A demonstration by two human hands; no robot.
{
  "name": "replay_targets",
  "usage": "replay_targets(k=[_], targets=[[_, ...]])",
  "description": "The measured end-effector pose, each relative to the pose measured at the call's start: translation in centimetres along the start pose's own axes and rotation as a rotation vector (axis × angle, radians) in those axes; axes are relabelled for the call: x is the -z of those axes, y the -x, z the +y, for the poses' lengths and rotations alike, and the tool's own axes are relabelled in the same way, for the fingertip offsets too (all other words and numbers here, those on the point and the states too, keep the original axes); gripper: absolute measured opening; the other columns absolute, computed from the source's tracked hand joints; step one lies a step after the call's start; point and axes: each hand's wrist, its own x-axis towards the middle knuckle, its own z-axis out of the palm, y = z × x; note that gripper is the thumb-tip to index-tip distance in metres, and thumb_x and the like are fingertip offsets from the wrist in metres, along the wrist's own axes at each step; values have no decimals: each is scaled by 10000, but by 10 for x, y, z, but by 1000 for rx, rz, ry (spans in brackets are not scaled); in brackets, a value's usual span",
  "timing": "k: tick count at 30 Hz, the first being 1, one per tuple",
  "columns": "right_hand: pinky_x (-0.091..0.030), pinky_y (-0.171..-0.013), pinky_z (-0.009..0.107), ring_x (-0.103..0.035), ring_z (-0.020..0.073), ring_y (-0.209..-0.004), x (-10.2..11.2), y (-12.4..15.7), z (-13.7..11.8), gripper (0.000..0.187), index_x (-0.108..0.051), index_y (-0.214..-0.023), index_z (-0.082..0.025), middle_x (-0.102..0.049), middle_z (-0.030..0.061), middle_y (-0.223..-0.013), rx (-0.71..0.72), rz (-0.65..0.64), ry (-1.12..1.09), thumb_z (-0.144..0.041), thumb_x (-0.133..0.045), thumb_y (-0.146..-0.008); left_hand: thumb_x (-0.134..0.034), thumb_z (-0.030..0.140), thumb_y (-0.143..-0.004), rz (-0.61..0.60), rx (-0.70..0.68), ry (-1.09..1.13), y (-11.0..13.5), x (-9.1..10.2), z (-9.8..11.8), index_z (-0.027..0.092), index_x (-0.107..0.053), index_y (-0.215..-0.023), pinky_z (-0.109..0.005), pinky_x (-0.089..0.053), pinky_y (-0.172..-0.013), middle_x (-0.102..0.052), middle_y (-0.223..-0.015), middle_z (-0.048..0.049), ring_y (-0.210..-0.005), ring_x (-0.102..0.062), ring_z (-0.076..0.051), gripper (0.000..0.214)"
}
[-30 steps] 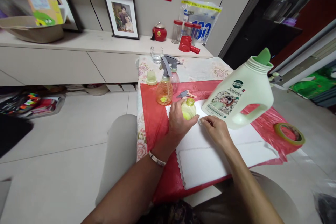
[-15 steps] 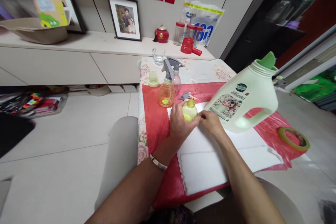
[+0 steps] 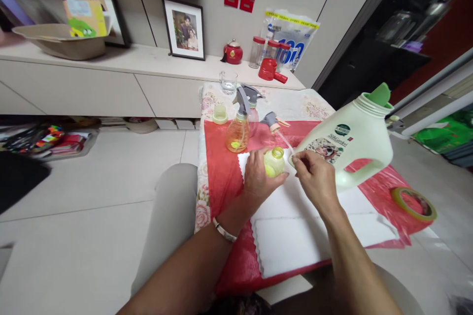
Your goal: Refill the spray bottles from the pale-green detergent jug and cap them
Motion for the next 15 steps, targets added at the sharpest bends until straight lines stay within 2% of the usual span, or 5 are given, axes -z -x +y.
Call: replay_targets(k=[5,8,12,15], targets=[[-475,-534,230,-587,120,-561,17,4,-14,315,-639,-916,-153,-632,21,-724,20,141,-131,-465,-621,-876,-907,266,-575,-126,-46,51,3,-2,0,222,-463,-1231,-515,-498,-1000,-595,-1159,-94,-1146,-579,-322,793],[-526,-570,236,-618,126,-581,23,3,-21,327,-621,-955,-154,-628,9,-707,22,164,-237,-464,-668,-862,-913,299,-573,-189,-39,46,5,-3,0,241,-464,-1244,-521,-505,-980,-577,-1162,-87,-1137,-580,-328,809],[-575,-644,272,-643,133,-621,23,-1,-30,294,-619,-946,-150,-635,11,-724,23,168,-462,-392,-737,-825,-913,315,-572,-204,-34,40,5,-4,-1,258,-476,-1233,-519,-512,-959,-571,-1153,-75,-1106,-588,-321,794],[-578,-649,277,-647,132,-645,19,-4,-34,276,-628,-937,-145,-651,23,-771,26,168,-539,-357,-752,-811,-912,310,-567,-195,-43,49,5,-3,0,259,-481,-1226,-524,-515,-956,-575,-1151,-74,-1111,-589,-323,790]])
